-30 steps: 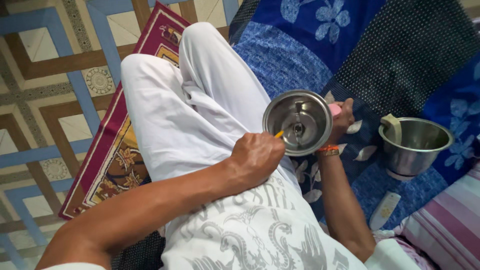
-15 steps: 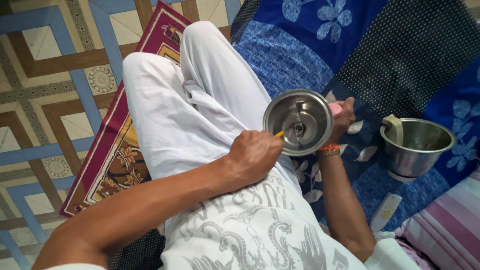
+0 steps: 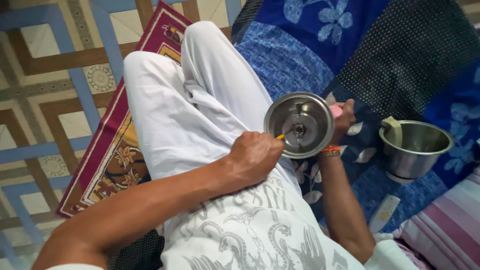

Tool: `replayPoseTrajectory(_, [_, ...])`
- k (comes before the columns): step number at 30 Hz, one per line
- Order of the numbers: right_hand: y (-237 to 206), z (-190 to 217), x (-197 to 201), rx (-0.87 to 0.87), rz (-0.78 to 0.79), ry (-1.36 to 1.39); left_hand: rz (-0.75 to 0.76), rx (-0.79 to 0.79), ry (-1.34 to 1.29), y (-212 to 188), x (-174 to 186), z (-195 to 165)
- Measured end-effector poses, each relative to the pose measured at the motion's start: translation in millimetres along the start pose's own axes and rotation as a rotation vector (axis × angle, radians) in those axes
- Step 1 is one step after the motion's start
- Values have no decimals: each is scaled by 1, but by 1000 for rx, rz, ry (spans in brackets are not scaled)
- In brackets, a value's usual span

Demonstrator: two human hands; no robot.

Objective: The person lies on a bed holding a stainless steel mixer jar with a pink base and uses a screwdriver to work on the blade coupling at the bottom of the jar, turning it repeatedly. They then fit the jar onto a white mixer base and continue working on the assembly with the screwdriver.

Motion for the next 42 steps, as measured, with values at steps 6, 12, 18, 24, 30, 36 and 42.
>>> replayPoseTrajectory(6, [-1, -15, 2, -189, -32, 175, 65, 70, -13, -1, -3, 5])
replayPoseTrajectory(12, [6, -16, 7, -113, -91, -19, 72, 45, 11, -10, -3, 1])
replayPoseTrajectory(18, [-5, -1, 2, -41, -22, 13, -74, 30, -1, -10, -1, -1])
replayPoseTrajectory(24, [-4, -7, -3, -133, 10, 122, -40, -26, -104, -6, -4, 19])
replayPoseTrajectory(30, [8, -13, 3, -99, 1, 200, -79, 34, -145, -6, -5, 27])
replayPoseTrajectory(36, [-2, -22, -7, -287, 191, 346, -71, 46, -235, -1, 3, 45])
replayPoseTrajectory(42, [4, -12, -26, -306, 478, 457, 114, -157, -276, 26, 3, 23])
Point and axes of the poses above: each hand's wrist, its own y-axis towards the middle knuckle, its own x-axis out of the back of the hand, z = x × y, the point moved 9 cm from there along y, towards the middle knuckle, and after that the axes turned 8 degrees about -x, right-handed, at the moved point
